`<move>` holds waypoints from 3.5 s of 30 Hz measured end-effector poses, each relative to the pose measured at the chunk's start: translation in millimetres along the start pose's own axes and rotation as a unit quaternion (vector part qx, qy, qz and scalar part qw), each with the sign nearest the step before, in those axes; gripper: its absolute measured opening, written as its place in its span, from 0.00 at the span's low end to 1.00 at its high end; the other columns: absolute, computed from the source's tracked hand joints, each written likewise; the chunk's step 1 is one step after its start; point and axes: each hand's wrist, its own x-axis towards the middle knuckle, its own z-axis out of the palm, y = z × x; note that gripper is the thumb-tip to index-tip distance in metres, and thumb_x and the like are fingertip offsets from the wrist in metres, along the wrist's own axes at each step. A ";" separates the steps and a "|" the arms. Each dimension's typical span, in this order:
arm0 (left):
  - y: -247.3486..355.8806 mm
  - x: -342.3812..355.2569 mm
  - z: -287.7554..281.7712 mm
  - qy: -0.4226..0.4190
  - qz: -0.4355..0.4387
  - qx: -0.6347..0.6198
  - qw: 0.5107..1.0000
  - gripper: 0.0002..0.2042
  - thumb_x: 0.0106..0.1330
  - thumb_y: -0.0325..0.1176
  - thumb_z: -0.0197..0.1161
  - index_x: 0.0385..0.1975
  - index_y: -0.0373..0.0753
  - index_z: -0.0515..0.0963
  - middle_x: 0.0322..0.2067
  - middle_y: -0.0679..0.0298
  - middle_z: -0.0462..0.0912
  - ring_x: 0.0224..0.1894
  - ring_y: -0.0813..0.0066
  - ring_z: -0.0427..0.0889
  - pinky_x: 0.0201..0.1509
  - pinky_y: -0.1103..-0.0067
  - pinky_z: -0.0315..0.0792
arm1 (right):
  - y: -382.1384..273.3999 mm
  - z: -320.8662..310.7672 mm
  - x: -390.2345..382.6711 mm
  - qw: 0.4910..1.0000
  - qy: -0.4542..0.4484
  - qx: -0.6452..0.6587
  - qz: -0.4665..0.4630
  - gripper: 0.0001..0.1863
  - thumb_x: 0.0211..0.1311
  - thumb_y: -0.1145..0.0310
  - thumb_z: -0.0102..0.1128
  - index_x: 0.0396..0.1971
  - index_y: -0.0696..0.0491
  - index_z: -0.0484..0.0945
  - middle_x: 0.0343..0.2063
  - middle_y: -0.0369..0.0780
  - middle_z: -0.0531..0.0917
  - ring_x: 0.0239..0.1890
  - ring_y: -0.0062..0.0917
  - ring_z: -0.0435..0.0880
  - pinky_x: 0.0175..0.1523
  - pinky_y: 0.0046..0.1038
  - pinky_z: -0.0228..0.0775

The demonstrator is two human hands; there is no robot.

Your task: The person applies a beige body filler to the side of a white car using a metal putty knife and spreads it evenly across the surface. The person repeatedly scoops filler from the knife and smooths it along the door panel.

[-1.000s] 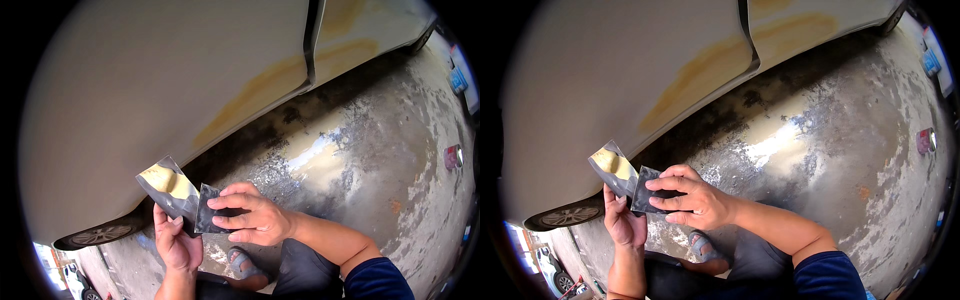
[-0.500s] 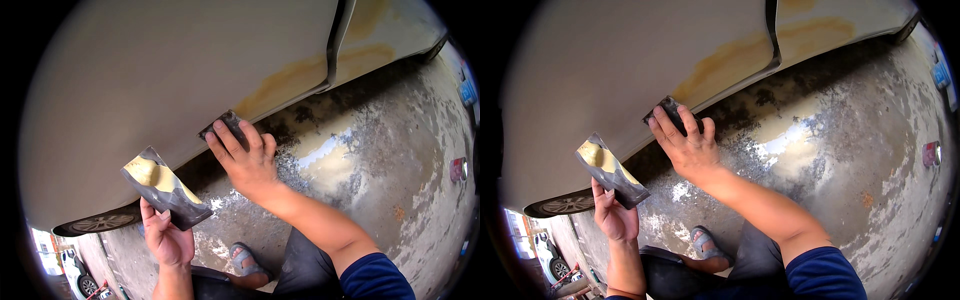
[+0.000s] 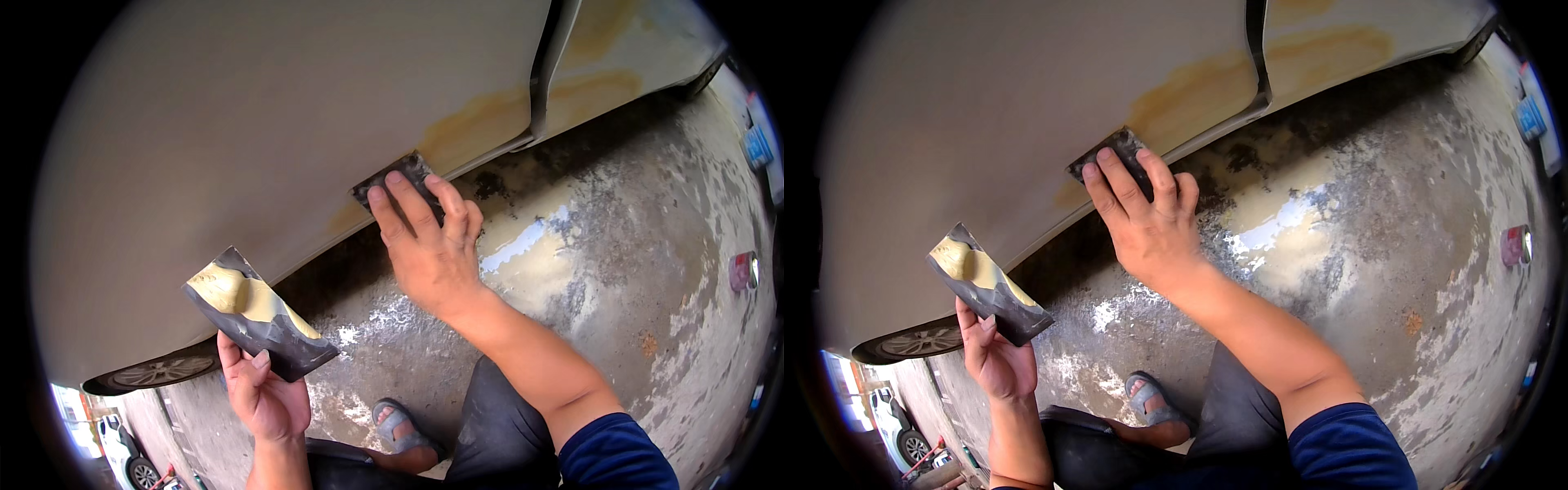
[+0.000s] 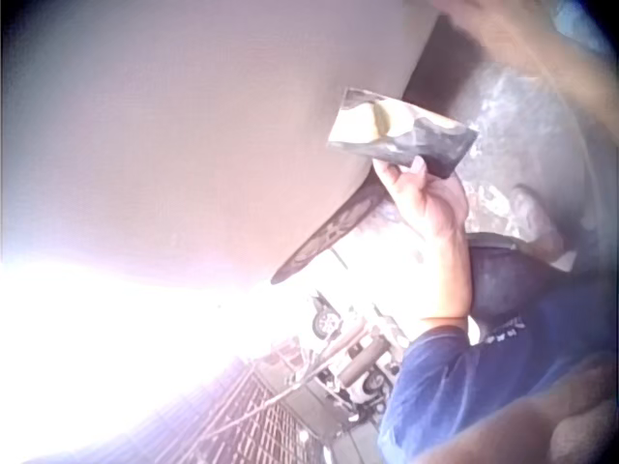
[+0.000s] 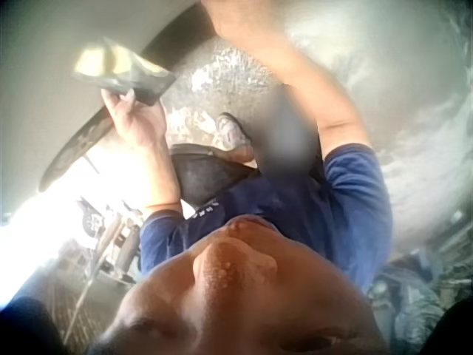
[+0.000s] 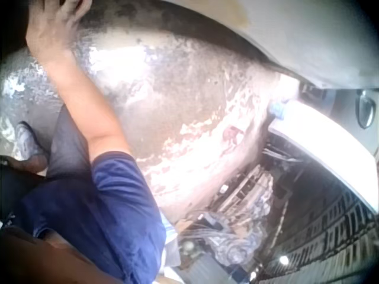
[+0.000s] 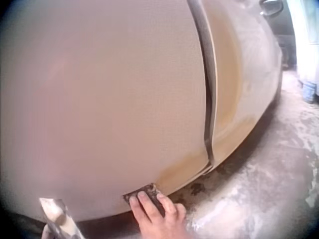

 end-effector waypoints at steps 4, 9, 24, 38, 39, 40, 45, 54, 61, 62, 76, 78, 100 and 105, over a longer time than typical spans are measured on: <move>0.7 -1.6 -1.4 -0.013 0.009 0.006 1.000 0.27 0.56 0.19 0.50 0.60 0.36 0.63 0.57 0.55 0.72 0.60 0.62 0.72 0.67 0.62 0.64 | -12.8 15.1 -32.0 0.999 -0.039 -0.018 0.000 0.25 0.48 0.74 0.61 0.51 0.45 0.78 0.59 0.31 0.69 0.59 0.36 0.61 0.53 0.39 0.55; 3.7 -4.7 -5.3 -0.008 0.020 0.033 0.999 0.27 0.56 0.19 0.50 0.60 0.35 0.63 0.57 0.55 0.72 0.60 0.62 0.72 0.67 0.63 0.64 | 3.8 -11.0 -29.5 0.999 -0.021 0.008 0.034 0.26 0.49 0.73 0.62 0.53 0.49 0.77 0.60 0.36 0.68 0.60 0.39 0.61 0.57 0.41 0.53; -4.1 -5.4 5.7 0.004 0.015 0.024 1.000 0.29 0.55 0.20 0.51 0.61 0.34 0.62 0.57 0.55 0.72 0.60 0.62 0.72 0.67 0.63 0.63 | 26.5 -10.8 -26.3 0.999 -0.039 -0.011 0.018 0.25 0.52 0.73 0.57 0.54 0.50 0.75 0.60 0.34 0.68 0.60 0.37 0.62 0.54 0.42 0.56; -6.1 -7.0 16.1 0.005 0.000 0.044 0.999 0.29 0.55 0.21 0.52 0.61 0.35 0.62 0.56 0.56 0.72 0.59 0.63 0.72 0.66 0.65 0.65 | 47.7 -23.2 -10.7 0.999 -0.037 -0.005 0.031 0.27 0.52 0.74 0.56 0.56 0.49 0.73 0.61 0.36 0.67 0.61 0.38 0.62 0.55 0.46 0.55; -5.5 -8.1 15.9 0.003 -0.001 0.046 0.999 0.29 0.55 0.21 0.52 0.61 0.35 0.62 0.56 0.56 0.72 0.59 0.63 0.72 0.66 0.65 0.65 | 46.6 -30.0 -15.0 0.998 -0.045 0.005 0.042 0.27 0.52 0.74 0.56 0.56 0.49 0.73 0.61 0.36 0.67 0.62 0.38 0.61 0.55 0.46 0.55; -5.3 -8.2 15.8 0.002 0.003 0.049 0.999 0.29 0.55 0.21 0.52 0.61 0.35 0.62 0.56 0.56 0.72 0.59 0.63 0.72 0.66 0.65 0.65 | 47.4 -36.7 -13.6 0.997 -0.054 0.015 0.052 0.27 0.52 0.74 0.56 0.56 0.49 0.73 0.61 0.36 0.67 0.62 0.38 0.61 0.56 0.46 0.55; -1.7 -11.9 21.5 0.003 0.004 0.062 0.998 0.29 0.54 0.21 0.52 0.61 0.35 0.62 0.55 0.57 0.73 0.58 0.64 0.72 0.65 0.66 0.65 | 75.1 -55.7 35.7 0.998 0.032 0.002 0.046 0.24 0.57 0.71 0.56 0.56 0.49 0.73 0.61 0.37 0.68 0.62 0.39 0.61 0.58 0.43 0.54; -1.4 -12.1 29.5 -0.018 -0.002 0.071 0.997 0.30 0.54 0.21 0.50 0.63 0.36 0.61 0.57 0.59 0.71 0.59 0.66 0.72 0.66 0.67 0.65 | 70.4 -56.5 5.4 0.994 -0.062 0.013 0.085 0.25 0.56 0.72 0.55 0.57 0.49 0.72 0.61 0.38 0.68 0.61 0.37 0.64 0.57 0.47 0.55; -1.3 -12.0 35.4 -0.023 0.002 0.086 0.996 0.30 0.54 0.21 0.50 0.63 0.36 0.61 0.57 0.58 0.71 0.59 0.65 0.73 0.66 0.66 0.66 | 90.5 -77.8 50.4 0.999 0.016 0.015 0.049 0.23 0.57 0.70 0.57 0.56 0.49 0.73 0.61 0.39 0.69 0.60 0.36 0.65 0.57 0.44 0.55; -0.7 -11.6 33.6 -0.026 0.002 0.084 0.996 0.30 0.54 0.21 0.50 0.63 0.36 0.61 0.57 0.58 0.71 0.59 0.65 0.73 0.66 0.66 0.66 | 91.4 -76.2 53.4 0.999 0.017 0.010 0.041 0.24 0.56 0.70 0.57 0.56 0.49 0.73 0.61 0.40 0.69 0.60 0.36 0.65 0.57 0.44 0.55; -13.9 -26.1 63.2 -0.019 -0.068 0.013 0.997 0.28 0.53 0.20 0.50 0.59 0.36 0.64 0.55 0.56 0.73 0.59 0.63 0.72 0.67 0.65 0.64 | 27.5 -133.6 -1.1 0.857 -0.072 0.507 0.050 0.22 0.61 0.66 0.61 0.55 0.56 0.76 0.62 0.47 0.69 0.62 0.45 0.66 0.65 0.40 0.60; -20.0 -28.7 67.2 -0.048 -0.075 -0.023 0.996 0.29 0.53 0.19 0.51 0.59 0.36 0.63 0.55 0.56 0.73 0.59 0.63 0.72 0.67 0.65 0.64 | 5.2 -139.8 -17.8 0.682 -0.144 0.714 0.059 0.21 0.61 0.67 0.62 0.54 0.56 0.77 0.62 0.47 0.69 0.61 0.43 0.69 0.65 0.38 0.61; -18.1 -27.5 57.4 -0.042 0.011 0.042 0.998 0.29 0.54 0.18 0.51 0.60 0.34 0.63 0.58 0.56 0.71 0.61 0.62 0.71 0.68 0.66 0.62 | 51.6 -41.9 14.5 0.997 -0.059 -0.021 0.053 0.34 0.50 0.77 0.56 0.62 0.47 0.66 0.64 0.43 0.59 0.59 0.53 0.60 0.55 0.51 0.58; -21.5 -24.3 59.2 -0.022 -0.033 0.023 0.999 0.28 0.55 0.19 0.49 0.61 0.36 0.63 0.58 0.56 0.71 0.61 0.62 0.70 0.68 0.64 0.62 | 35.8 -69.2 -9.4 0.980 -0.152 0.053 0.118 0.28 0.59 0.72 0.57 0.62 0.50 0.67 0.63 0.45 0.61 0.59 0.50 0.62 0.57 0.48 0.60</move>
